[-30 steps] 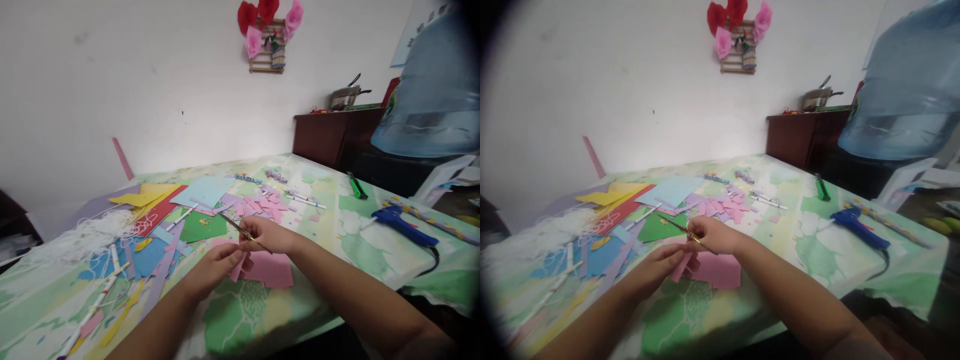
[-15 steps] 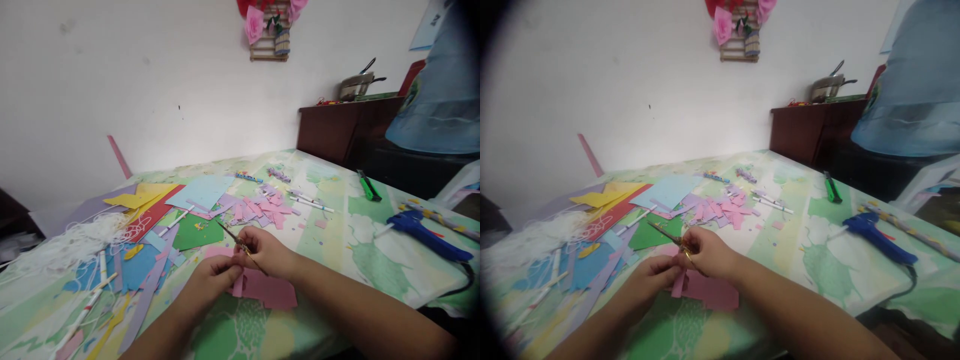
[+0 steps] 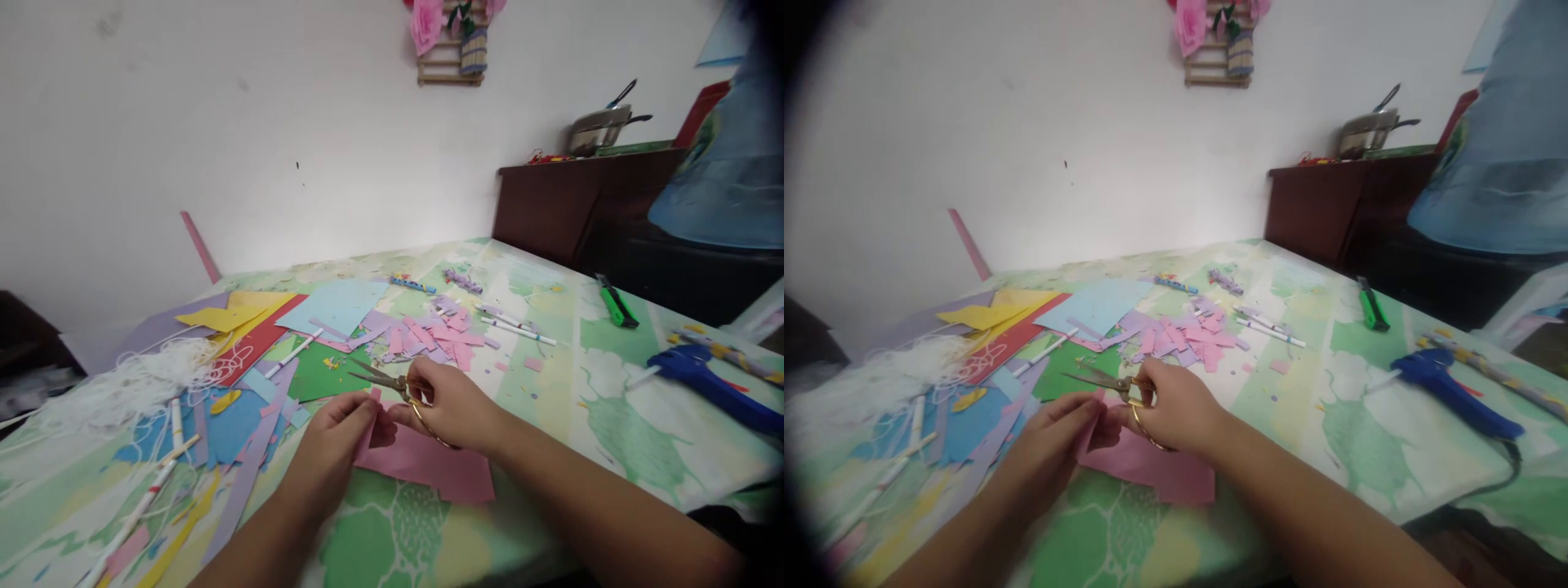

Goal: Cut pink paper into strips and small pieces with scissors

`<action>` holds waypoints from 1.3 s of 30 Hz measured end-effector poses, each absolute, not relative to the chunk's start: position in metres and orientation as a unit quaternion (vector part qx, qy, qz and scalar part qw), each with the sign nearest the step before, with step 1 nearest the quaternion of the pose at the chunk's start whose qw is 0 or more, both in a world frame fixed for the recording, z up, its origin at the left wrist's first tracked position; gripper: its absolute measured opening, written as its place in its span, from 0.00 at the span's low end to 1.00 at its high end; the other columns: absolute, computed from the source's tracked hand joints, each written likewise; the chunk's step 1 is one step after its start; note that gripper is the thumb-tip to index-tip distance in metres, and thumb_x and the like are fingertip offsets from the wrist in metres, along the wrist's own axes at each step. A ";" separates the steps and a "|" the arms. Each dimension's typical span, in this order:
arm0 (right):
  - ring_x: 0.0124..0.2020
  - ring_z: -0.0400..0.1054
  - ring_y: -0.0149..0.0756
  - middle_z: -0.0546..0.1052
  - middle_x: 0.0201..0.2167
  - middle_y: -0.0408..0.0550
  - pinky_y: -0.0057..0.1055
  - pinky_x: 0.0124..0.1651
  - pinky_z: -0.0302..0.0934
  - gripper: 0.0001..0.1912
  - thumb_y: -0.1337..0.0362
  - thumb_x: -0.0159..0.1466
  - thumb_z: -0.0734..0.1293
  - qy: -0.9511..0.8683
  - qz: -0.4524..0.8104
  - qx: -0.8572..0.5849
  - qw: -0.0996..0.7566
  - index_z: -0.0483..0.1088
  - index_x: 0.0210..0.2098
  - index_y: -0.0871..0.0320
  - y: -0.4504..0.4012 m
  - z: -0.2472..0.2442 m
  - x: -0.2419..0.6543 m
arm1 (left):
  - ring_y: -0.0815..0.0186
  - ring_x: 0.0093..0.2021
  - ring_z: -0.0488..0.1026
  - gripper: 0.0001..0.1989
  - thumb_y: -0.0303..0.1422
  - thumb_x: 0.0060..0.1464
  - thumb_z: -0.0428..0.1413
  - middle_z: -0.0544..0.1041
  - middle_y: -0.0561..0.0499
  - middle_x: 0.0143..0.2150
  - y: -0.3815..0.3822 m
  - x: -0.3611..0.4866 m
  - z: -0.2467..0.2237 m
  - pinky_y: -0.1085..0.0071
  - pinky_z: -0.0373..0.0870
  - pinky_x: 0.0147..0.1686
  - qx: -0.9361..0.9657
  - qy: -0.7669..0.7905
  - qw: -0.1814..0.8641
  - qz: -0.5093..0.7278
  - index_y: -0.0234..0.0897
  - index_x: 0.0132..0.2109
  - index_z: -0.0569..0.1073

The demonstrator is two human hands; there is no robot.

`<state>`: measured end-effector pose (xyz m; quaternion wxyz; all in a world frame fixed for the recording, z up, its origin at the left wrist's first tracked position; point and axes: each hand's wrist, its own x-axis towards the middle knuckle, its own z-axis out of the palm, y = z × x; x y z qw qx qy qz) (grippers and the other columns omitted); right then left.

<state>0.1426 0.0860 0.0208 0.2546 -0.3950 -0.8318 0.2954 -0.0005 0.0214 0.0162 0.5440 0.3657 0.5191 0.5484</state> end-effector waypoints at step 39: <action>0.20 0.54 0.27 0.64 0.20 0.41 0.22 0.19 0.42 0.22 0.44 0.46 0.58 -0.885 0.217 -0.377 0.165 0.56 0.25 0.57 0.083 0.017 0.139 | 0.68 0.22 0.70 0.09 0.35 0.42 0.51 0.72 0.51 0.22 0.018 -0.007 0.029 0.72 0.66 0.24 0.440 0.626 0.402 0.502 0.32 0.28 0.68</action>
